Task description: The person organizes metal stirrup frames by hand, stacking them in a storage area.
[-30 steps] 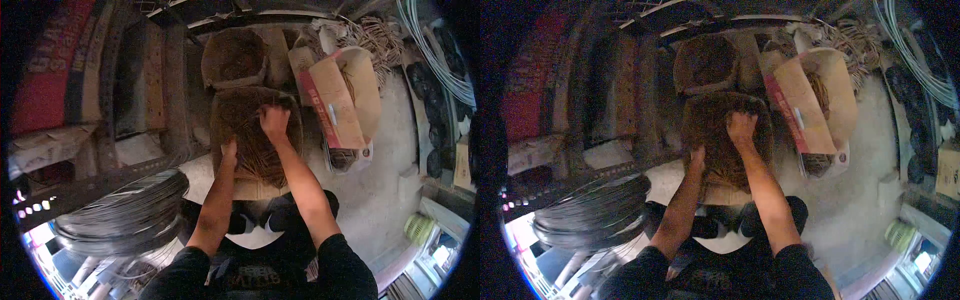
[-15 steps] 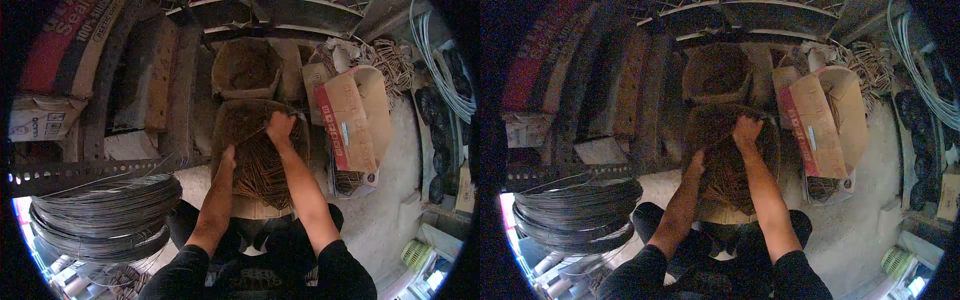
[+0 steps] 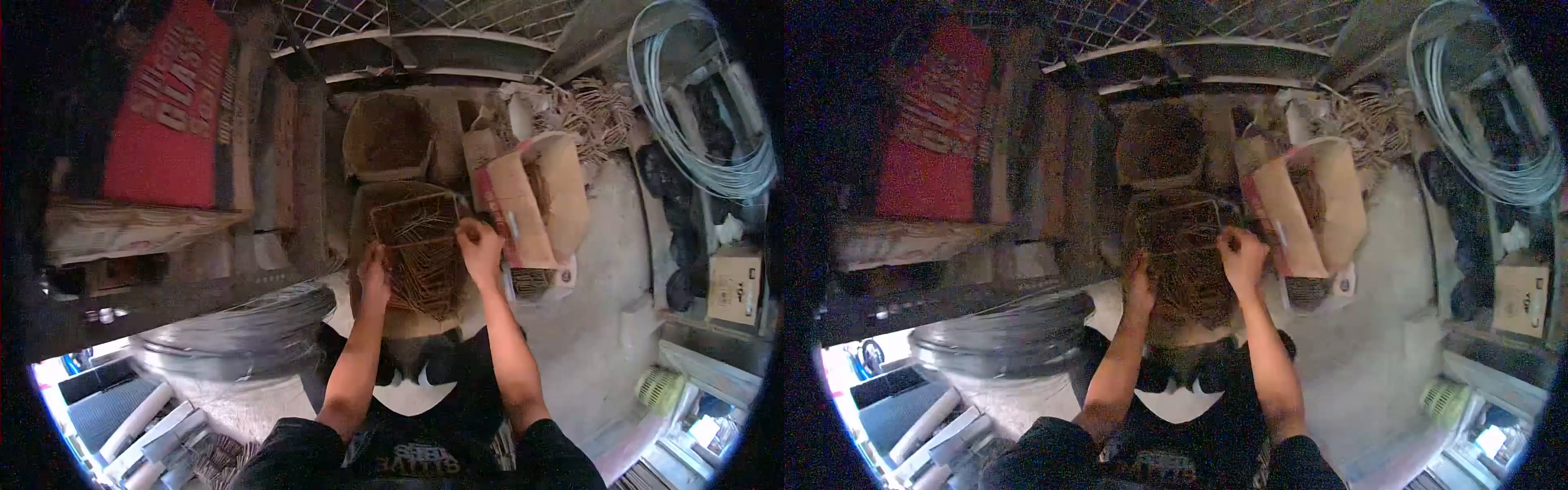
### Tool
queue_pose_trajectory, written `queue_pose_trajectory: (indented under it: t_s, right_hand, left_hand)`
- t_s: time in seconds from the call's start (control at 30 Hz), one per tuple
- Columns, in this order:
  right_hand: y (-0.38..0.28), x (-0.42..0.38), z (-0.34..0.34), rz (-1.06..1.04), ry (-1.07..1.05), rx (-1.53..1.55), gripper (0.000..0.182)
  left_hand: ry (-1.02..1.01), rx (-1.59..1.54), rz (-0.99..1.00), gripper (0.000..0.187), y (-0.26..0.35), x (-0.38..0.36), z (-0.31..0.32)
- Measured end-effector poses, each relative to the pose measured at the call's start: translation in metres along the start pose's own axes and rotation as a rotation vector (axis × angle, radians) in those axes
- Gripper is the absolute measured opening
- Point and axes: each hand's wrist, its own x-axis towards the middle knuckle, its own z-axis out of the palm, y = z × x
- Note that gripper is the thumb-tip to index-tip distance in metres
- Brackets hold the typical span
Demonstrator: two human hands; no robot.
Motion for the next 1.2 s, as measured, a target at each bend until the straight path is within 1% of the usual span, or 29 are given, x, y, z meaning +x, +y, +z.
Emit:
queue_pose_trajectory:
  t_s: [0.03, 0.07, 0.13, 0.17, 0.2, 0.23, 0.27, 0.33, 0.37, 0.4, 0.43, 0.47, 0.53, 0.57, 0.6, 0.67, 0.7, 0.73, 0.8, 0.83, 0.87, 0.93, 0.97, 1.0, 1.07, 1.1, 1.17, 1.2]
  right_hand:
    - [0.000, -0.018, -0.021, -0.083, 0.103, 0.057, 0.020]
    - [-0.020, -0.041, -0.056, -0.173, 0.200, 0.116, 0.019]
    - [-0.050, -0.078, -0.101, 0.028, 0.194, 0.199, 0.023]
    - [-0.063, -0.094, -0.122, 0.018, 0.197, 0.202, 0.023]
    - [-0.077, -0.110, -0.144, 0.079, 0.193, 0.265, 0.029]
    - [-0.094, -0.127, -0.164, 0.139, 0.187, 0.329, 0.035]
    - [-0.117, -0.144, -0.184, 0.125, 0.186, 0.338, 0.035]
    - [-0.163, -0.174, -0.223, 0.170, 0.068, 0.161, 0.046]
    - [-0.177, -0.189, -0.232, 0.142, 0.064, 0.175, 0.046]
    - [-0.185, -0.202, -0.235, 0.166, 0.043, 0.263, 0.046]
    - [-0.201, -0.204, -0.240, 0.190, 0.016, 0.350, 0.046]
    - [-0.213, -0.206, -0.242, 0.161, -0.001, 0.356, 0.046]
    - [-0.250, -0.221, -0.242, 0.113, 0.015, 0.378, 0.042]
    - [-0.261, -0.223, -0.238, 0.131, 0.007, 0.434, 0.036]
    - [-0.279, -0.226, -0.238, 0.110, -0.022, 0.435, 0.036]
    - [-0.319, -0.227, -0.239, 0.115, -0.079, 0.647, 0.032]
    - [-0.335, -0.227, -0.236, 0.135, -0.145, 0.660, 0.030]
    - [-0.349, -0.227, -0.230, 0.119, -0.173, 0.655, 0.030]
    - [-0.381, -0.229, -0.215, -0.015, -0.225, 0.804, 0.039]
    - [-0.405, -0.235, -0.211, -0.058, -0.231, 0.814, 0.045]
    - [-0.421, -0.237, -0.207, -0.068, -0.246, 0.813, 0.045]
    - [-0.449, -0.244, -0.201, -0.102, -0.321, 0.665, 0.043]
    - [-0.464, -0.250, -0.198, -0.103, -0.357, 0.696, 0.038]
    - [-0.475, -0.255, -0.191, -0.107, -0.354, 0.689, 0.038]
    - [-0.496, -0.263, -0.172, -0.101, -0.338, 0.658, 0.032]
    - [-0.504, -0.267, -0.160, -0.100, -0.332, 0.657, 0.032]
    - [-0.525, -0.278, -0.130, -0.206, -0.284, 0.669, 0.025]
    - [-0.540, -0.285, -0.115, -0.203, -0.278, 0.671, 0.025]
  left_hand:
    - [-0.019, -0.026, -0.040, 0.037, 0.016, -0.028, 0.008]
    - [-0.021, -0.040, -0.042, 0.037, 0.046, -0.081, 0.024]
    - [-0.037, 0.127, 0.027, 0.034, 0.073, -0.151, 0.039]
    - [-0.162, 0.212, 0.231, 0.035, 0.065, -0.156, 0.029]
    - [-0.165, 0.208, 0.240, 0.035, 0.083, -0.185, 0.031]
    - [-0.206, 0.232, 0.169, 0.036, 0.106, -0.219, 0.035]
    - [-0.247, 0.257, 0.103, 0.037, 0.133, -0.253, 0.042]
    - [-0.235, 0.289, 0.174, 0.034, 0.188, -0.321, 0.059]
    - [-0.250, 0.309, 0.235, 0.034, 0.207, -0.347, 0.060]
    - [-0.262, 0.325, 0.298, 0.033, 0.223, -0.368, 0.060]
    - [-0.259, 0.373, 0.300, 0.032, 0.240, -0.382, 0.057]
    - [-0.244, 0.357, 0.325, 0.032, 0.254, -0.394, 0.054]
    - [-0.279, 0.380, 0.568, 0.028, 0.286, -0.422, 0.046]
    - [-0.293, 0.357, 0.621, 0.026, 0.302, -0.433, 0.041]
    - [-0.248, 0.364, 0.678, 0.023, 0.323, -0.453, 0.039]
    - [-0.203, 0.362, 0.747, 0.022, 0.353, -0.479, 0.026]
    - [-0.178, 0.376, 0.799, 0.021, 0.368, -0.491, 0.017]
    - [-0.152, 0.345, 0.694, 0.021, 0.384, -0.508, 0.006]
    - [-0.111, 0.294, 0.874, 0.020, 0.399, -0.514, -0.016]
    - [-0.091, 0.348, 0.950, 0.020, 0.410, -0.518, -0.031]
    - [-0.077, 0.339, 0.958, 0.020, 0.421, -0.523, -0.044]
    - [-0.018, 0.424, 1.059, 0.019, 0.447, -0.536, -0.065]
    - [-0.008, 0.443, 1.047, 0.019, 0.461, -0.542, -0.076]
    - [-0.010, 0.386, 1.023, 0.017, 0.472, -0.543, -0.087]
    - [0.011, 0.411, 1.110, 0.016, 0.498, -0.541, -0.108]
    - [0.026, 0.430, 1.150, 0.015, 0.510, -0.536, -0.120]
    - [0.019, 0.421, 1.162, 0.015, 0.541, -0.532, -0.145]
    - [0.020, 0.408, 1.175, 0.015, 0.557, -0.526, -0.157]
